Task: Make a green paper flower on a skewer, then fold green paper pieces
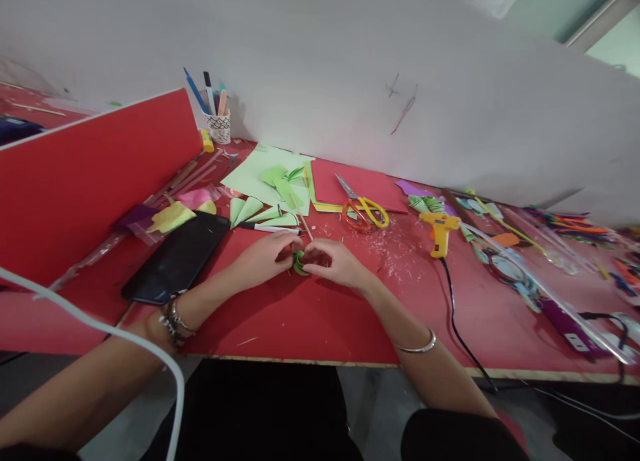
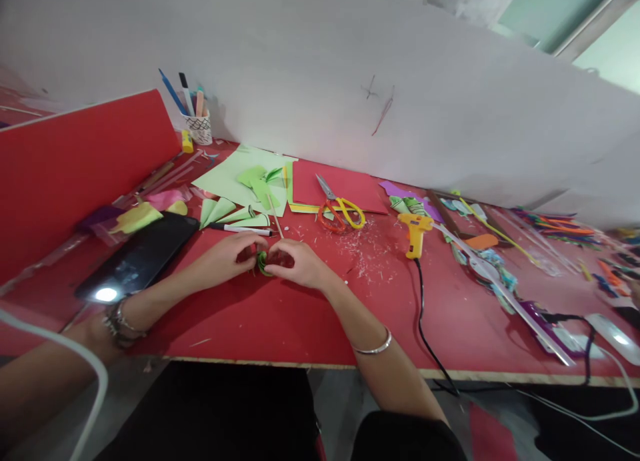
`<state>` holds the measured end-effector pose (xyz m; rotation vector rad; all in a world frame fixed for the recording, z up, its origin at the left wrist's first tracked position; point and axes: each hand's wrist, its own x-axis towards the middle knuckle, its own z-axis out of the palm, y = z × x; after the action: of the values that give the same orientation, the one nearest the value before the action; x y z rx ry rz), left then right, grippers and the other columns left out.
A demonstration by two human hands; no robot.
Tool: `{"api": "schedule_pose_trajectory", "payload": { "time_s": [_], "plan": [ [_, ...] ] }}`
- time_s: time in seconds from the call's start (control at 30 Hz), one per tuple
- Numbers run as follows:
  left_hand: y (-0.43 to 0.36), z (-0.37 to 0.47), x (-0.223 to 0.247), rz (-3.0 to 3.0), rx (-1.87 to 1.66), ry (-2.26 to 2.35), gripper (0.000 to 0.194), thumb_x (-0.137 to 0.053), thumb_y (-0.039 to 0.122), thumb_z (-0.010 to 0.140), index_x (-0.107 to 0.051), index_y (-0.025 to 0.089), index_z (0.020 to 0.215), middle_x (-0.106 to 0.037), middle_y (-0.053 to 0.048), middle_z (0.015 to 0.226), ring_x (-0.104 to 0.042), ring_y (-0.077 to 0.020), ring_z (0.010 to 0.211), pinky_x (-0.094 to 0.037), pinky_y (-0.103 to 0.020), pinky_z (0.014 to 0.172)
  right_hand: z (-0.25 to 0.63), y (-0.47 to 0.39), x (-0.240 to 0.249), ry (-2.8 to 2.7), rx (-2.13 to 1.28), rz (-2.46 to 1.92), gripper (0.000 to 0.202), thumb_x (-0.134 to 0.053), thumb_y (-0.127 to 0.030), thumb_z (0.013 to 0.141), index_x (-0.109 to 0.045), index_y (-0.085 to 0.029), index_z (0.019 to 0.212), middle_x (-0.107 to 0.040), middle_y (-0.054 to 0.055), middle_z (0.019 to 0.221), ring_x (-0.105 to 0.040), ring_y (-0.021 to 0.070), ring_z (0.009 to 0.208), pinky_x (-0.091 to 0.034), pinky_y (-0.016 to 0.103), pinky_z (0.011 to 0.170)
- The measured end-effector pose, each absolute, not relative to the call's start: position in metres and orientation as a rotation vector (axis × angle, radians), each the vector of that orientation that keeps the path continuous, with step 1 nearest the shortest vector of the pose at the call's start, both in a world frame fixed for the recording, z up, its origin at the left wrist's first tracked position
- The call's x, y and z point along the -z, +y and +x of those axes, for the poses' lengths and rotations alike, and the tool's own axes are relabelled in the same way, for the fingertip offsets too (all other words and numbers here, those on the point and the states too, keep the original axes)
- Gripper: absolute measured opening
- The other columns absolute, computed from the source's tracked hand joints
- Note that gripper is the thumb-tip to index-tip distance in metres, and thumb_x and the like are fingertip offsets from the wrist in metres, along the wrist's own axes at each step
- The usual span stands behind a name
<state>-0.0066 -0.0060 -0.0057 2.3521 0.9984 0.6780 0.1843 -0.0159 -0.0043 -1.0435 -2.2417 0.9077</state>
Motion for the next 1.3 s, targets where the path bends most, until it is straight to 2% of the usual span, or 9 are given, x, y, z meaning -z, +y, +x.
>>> {"api": "schedule_pose_trajectory", "payload": {
  "time_s": [0.17,0.63,0.83,1.0,1.13,1.3],
  "plan": [
    [-0.005,-0.007,0.009,2.346,-0.637,1.005,0.021,-0.047,0.015,0.074,-0.052,0.018,0.094,-0.058,-0.004,0.095,-0.052,-0.0173,0.089,-0.041,-0.029,0.080,0.183,-0.014,0.008,-2.313,-0.860,-1.039,0.014,-0.059,-0.029,0.072,-0.054,-0.016,0.077,-0.051,-0.002,0.066,-0.045,0.0071,0.054,-0.037,0.020,0.054],
    [-0.004,-0.009,0.006,2.360,-0.595,1.058,0.024,-0.042,0.011,0.073,-0.051,0.019,0.093,-0.057,-0.002,0.090,-0.052,-0.0160,0.082,-0.040,-0.026,0.072,0.187,-0.010,0.012,-2.359,-0.674,-1.038,0.002,-0.053,-0.016,0.074,-0.055,-0.016,0.072,-0.049,0.000,0.073,-0.047,0.0093,0.064,-0.038,0.021,0.060],
    [-0.004,-0.011,0.005,2.324,-0.622,1.206,0.019,-0.045,0.014,0.072,-0.050,0.018,0.091,-0.057,-0.001,0.086,-0.052,-0.0147,0.072,-0.040,-0.024,0.064,0.189,-0.010,0.009,-2.343,-0.671,-1.067,0.009,-0.052,-0.020,0.077,-0.057,-0.016,0.071,-0.051,0.000,0.070,-0.048,0.0096,0.064,-0.038,0.022,0.061],
    [-0.005,-0.011,0.006,2.290,-0.649,1.276,0.031,-0.048,0.016,0.071,-0.046,0.018,0.102,-0.057,-0.001,0.082,-0.054,-0.0143,0.069,-0.040,-0.024,0.061,0.188,-0.010,0.007,-2.150,-0.801,-1.127,0.025,-0.038,-0.028,0.086,-0.058,-0.017,0.076,-0.057,0.002,0.075,-0.053,0.0104,0.069,-0.040,0.023,0.066],
    [-0.006,-0.008,0.009,2.293,-0.622,1.303,0.038,-0.050,0.018,0.070,-0.044,0.019,0.108,-0.058,-0.001,0.077,-0.055,-0.0156,0.068,-0.040,-0.023,0.057,0.182,-0.014,0.006,-2.097,-0.770,-1.112,0.021,-0.043,-0.032,0.083,-0.056,-0.017,0.077,-0.057,0.001,0.073,-0.051,0.0102,0.064,-0.040,0.022,0.061],
    [-0.008,-0.006,0.013,2.326,-0.594,1.298,0.040,-0.050,0.023,0.073,-0.043,0.018,0.112,-0.059,-0.004,0.084,-0.056,-0.0177,0.072,-0.042,-0.025,0.060,0.175,-0.020,0.006,-2.175,-0.663,-1.033,0.013,-0.051,-0.029,0.078,-0.054,-0.017,0.074,-0.053,0.001,0.070,-0.048,0.0101,0.061,-0.039,0.022,0.058]
  ]
}}
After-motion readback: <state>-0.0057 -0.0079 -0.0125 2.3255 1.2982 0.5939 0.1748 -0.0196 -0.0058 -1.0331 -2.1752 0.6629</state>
